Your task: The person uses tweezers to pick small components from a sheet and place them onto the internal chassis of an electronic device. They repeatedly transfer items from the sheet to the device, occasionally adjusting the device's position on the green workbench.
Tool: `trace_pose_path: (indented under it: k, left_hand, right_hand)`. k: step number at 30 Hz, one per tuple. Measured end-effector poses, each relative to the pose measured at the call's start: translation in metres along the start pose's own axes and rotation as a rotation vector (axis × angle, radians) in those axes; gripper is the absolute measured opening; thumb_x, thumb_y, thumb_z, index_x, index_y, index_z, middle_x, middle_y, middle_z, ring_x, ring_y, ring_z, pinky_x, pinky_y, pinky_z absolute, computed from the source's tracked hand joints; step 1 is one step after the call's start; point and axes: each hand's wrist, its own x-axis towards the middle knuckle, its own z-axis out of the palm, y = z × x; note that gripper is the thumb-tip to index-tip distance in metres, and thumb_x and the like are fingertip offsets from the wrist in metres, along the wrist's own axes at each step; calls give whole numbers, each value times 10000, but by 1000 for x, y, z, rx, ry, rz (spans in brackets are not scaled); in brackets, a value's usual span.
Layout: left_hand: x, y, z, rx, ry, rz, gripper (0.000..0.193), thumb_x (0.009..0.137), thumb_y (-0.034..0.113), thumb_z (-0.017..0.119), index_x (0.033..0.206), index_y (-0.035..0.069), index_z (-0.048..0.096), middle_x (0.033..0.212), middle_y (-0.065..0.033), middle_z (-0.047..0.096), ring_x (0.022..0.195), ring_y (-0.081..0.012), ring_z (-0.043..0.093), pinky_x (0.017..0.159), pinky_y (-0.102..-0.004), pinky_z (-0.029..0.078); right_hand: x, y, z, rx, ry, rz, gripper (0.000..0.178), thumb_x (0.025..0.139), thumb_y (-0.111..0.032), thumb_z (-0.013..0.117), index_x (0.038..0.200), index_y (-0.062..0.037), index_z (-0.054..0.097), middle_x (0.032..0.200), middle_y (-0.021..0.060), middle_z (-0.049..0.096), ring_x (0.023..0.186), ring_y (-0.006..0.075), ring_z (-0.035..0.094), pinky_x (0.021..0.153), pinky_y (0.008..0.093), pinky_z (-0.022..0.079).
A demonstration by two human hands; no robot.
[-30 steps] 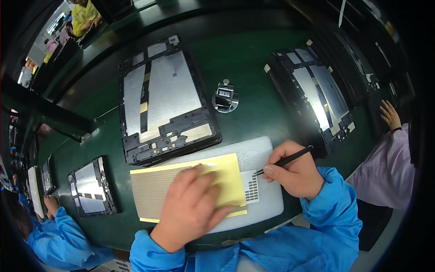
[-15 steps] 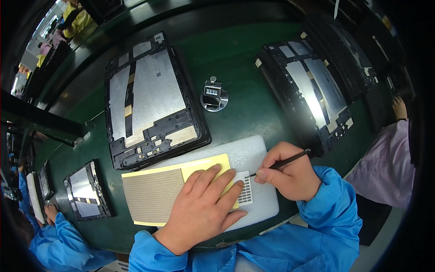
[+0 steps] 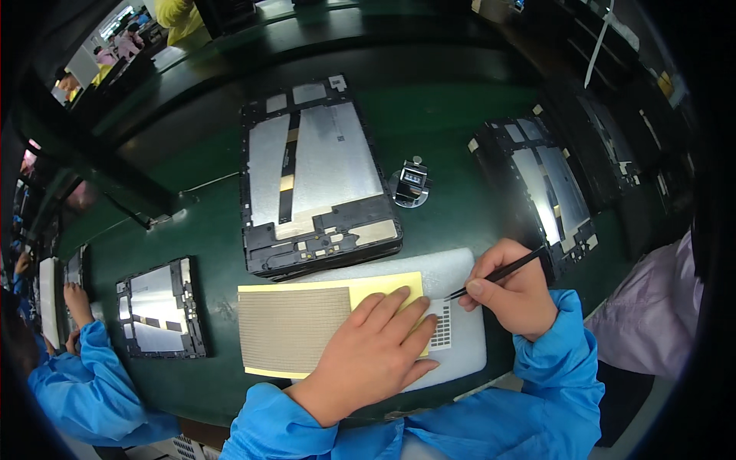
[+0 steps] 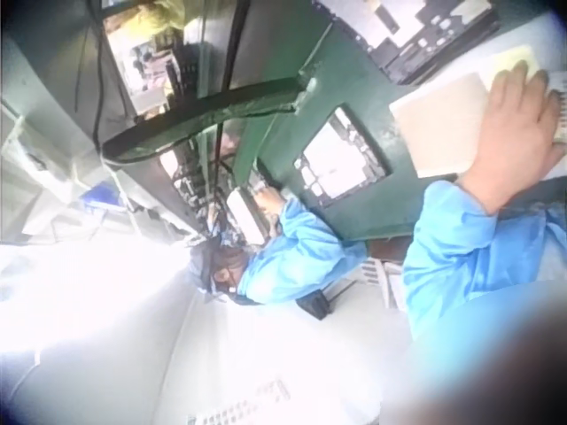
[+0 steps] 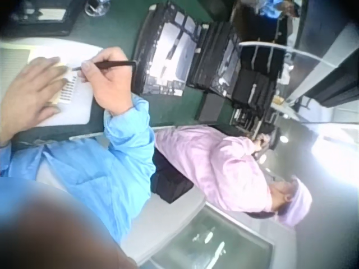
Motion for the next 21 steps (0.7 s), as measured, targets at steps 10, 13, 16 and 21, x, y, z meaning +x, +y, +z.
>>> trace_pose_path:
  k: [10, 13, 16, 21]
  left_hand:
    - [2, 3, -2, 43, -56, -33, 498, 757, 396, 743, 1151, 107, 646, 1234, -86, 587, 1206, -322, 513, 1012, -452, 401]
    - [2, 3, -1, 48, -62, -37, 497, 760, 399, 741, 1155, 112, 646, 1235, -83, 587, 1210, -319, 509, 1012, -451, 400]
    - [3, 3, -2, 50, -69, -41, 496, 764, 401, 740, 1156, 113, 646, 1236, -83, 587, 1213, -319, 507, 1012, -452, 399]
    - [3, 5, -3, 46, -67, -47, 497, 765, 399, 739, 1158, 111, 644, 1236, -90, 585, 1215, -321, 506, 1012, -451, 399]
  right_hand:
    - [-8, 19, -9, -98, -34, 58, 136, 901, -25, 664, 935, 10, 537, 839, 95, 656, 779, 123, 659, 686, 252, 541]
    - [-8, 18, -9, -102, -53, 64, 130, 902, -20, 661, 937, 11, 539, 841, 92, 657, 785, 121, 657, 686, 249, 537]
    - [-8, 18, -9, -98, -44, 84, 130, 901, -17, 659, 931, 13, 537, 839, 95, 655, 784, 126, 663, 684, 251, 542]
    - [-6, 16, -8, 38, 16, 131, 138, 897, -7, 659, 925, 18, 526, 837, 102, 645, 776, 163, 695, 686, 268, 581]
